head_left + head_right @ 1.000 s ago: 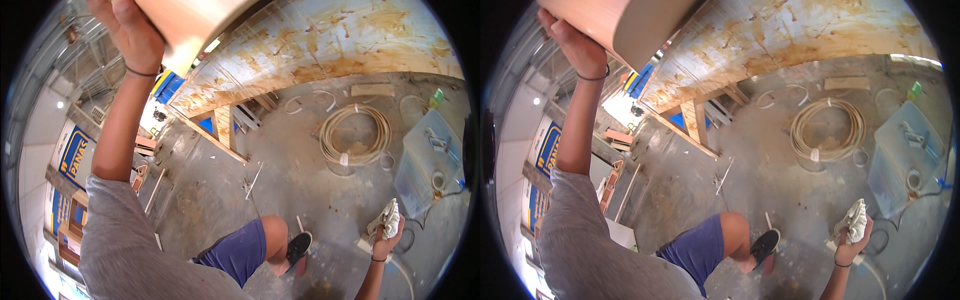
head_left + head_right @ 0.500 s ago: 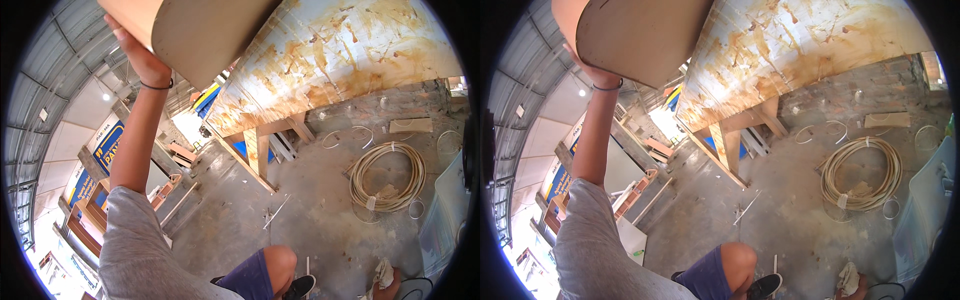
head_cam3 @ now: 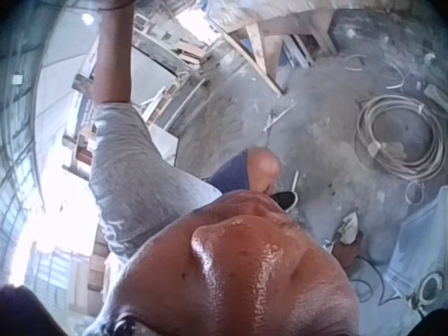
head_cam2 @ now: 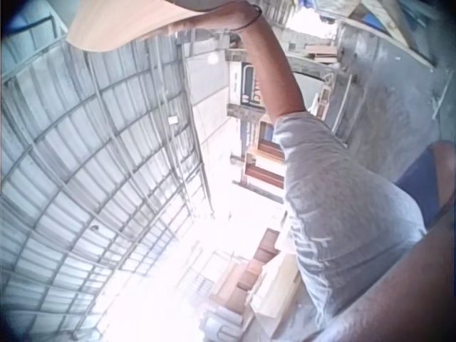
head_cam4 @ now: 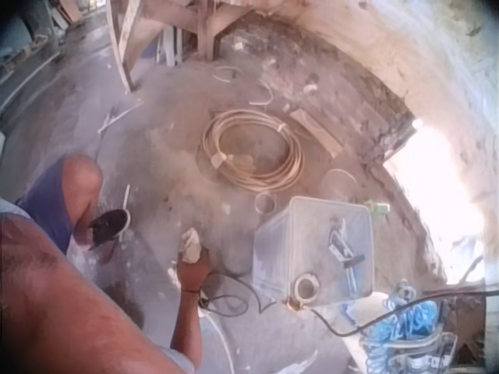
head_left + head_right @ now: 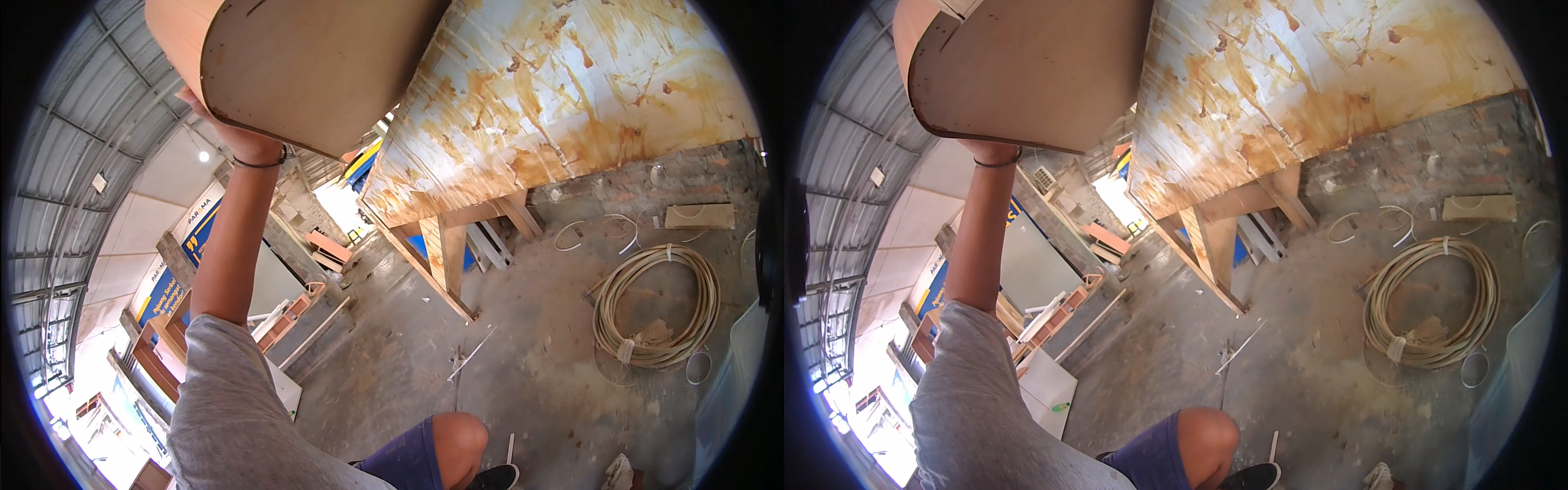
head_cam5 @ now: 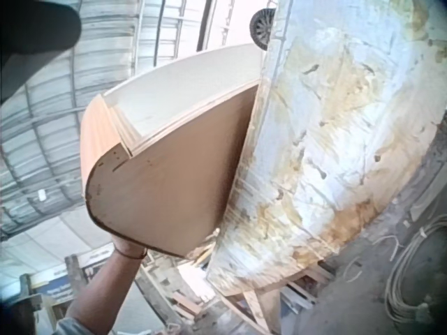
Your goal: The person wipes the edges and surfaces of a wooden cabinet component with a cloth, uses a heat gun on it, and files down the edges with a metal file.
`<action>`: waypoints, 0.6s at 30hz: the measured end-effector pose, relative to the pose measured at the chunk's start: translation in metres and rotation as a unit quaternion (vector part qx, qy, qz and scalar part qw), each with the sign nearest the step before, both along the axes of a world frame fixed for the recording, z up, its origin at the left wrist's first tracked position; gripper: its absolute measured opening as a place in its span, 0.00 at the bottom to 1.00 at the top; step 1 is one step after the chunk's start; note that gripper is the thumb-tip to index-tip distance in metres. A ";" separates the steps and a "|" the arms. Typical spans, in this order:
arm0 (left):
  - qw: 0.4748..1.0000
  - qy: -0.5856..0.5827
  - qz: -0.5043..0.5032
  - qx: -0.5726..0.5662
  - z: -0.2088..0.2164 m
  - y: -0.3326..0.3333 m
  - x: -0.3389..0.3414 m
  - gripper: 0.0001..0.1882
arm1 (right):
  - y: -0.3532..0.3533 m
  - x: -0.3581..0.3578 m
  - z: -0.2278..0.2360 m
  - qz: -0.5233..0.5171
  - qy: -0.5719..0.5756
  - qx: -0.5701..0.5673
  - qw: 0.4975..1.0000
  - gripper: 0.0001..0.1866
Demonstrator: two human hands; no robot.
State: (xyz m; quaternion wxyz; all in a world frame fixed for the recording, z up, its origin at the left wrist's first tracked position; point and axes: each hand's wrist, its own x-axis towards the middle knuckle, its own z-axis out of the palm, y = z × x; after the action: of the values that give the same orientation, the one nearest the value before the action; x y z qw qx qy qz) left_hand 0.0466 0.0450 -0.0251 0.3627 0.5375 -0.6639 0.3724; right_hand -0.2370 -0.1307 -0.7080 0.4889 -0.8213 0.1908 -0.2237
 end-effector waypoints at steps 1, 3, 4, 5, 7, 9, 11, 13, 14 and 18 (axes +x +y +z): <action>0.999 0.040 -0.015 -0.017 -0.018 -0.010 -0.007 0.39 | 0.003 0.001 0.001 -0.006 0.005 0.029 1.000 0.22; 0.996 0.082 -0.031 -0.035 -0.025 -0.013 -0.007 0.39 | 0.006 0.002 0.004 -0.018 0.016 0.085 0.996 0.20; 0.999 -0.010 0.025 -0.027 -0.020 -0.007 -0.004 0.39 | 0.007 0.001 0.006 -0.027 0.020 0.111 0.993 0.19; 0.991 -0.102 0.086 -0.017 -0.017 -0.002 -0.003 0.38 | 0.005 0.001 0.004 -0.029 0.016 0.117 0.993 0.19; 0.990 -0.101 0.093 -0.016 -0.018 0.003 -0.003 0.38 | 0.007 0.004 0.005 -0.023 0.006 0.108 0.994 0.19; 0.990 -0.098 0.100 -0.011 -0.020 0.006 -0.001 0.37 | 0.008 0.006 0.006 -0.020 0.001 0.100 0.995 0.19; 0.990 -0.095 0.104 -0.009 -0.023 0.007 0.001 0.37 | 0.007 0.005 0.006 -0.021 -0.001 0.094 0.995 0.19; 0.986 -0.119 0.112 -0.017 -0.026 0.004 0.001 0.37 | 0.008 0.005 0.006 -0.023 -0.001 0.091 0.996 0.19; 0.980 -0.150 0.127 -0.023 -0.025 0.004 -0.006 0.37 | 0.008 0.007 0.005 -0.015 -0.006 0.092 0.996 0.19; 0.948 -0.245 0.149 -0.136 -0.055 -0.021 -0.016 0.31 | 0.008 0.002 0.005 -0.024 -0.001 0.086 0.996 0.20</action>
State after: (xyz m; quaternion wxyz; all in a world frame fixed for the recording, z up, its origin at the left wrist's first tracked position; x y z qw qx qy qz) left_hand 0.0310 0.0241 -0.0801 0.1987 0.4678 -0.5882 0.6290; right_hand -0.2348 -0.1225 -0.7028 0.5526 -0.7710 0.2285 -0.2190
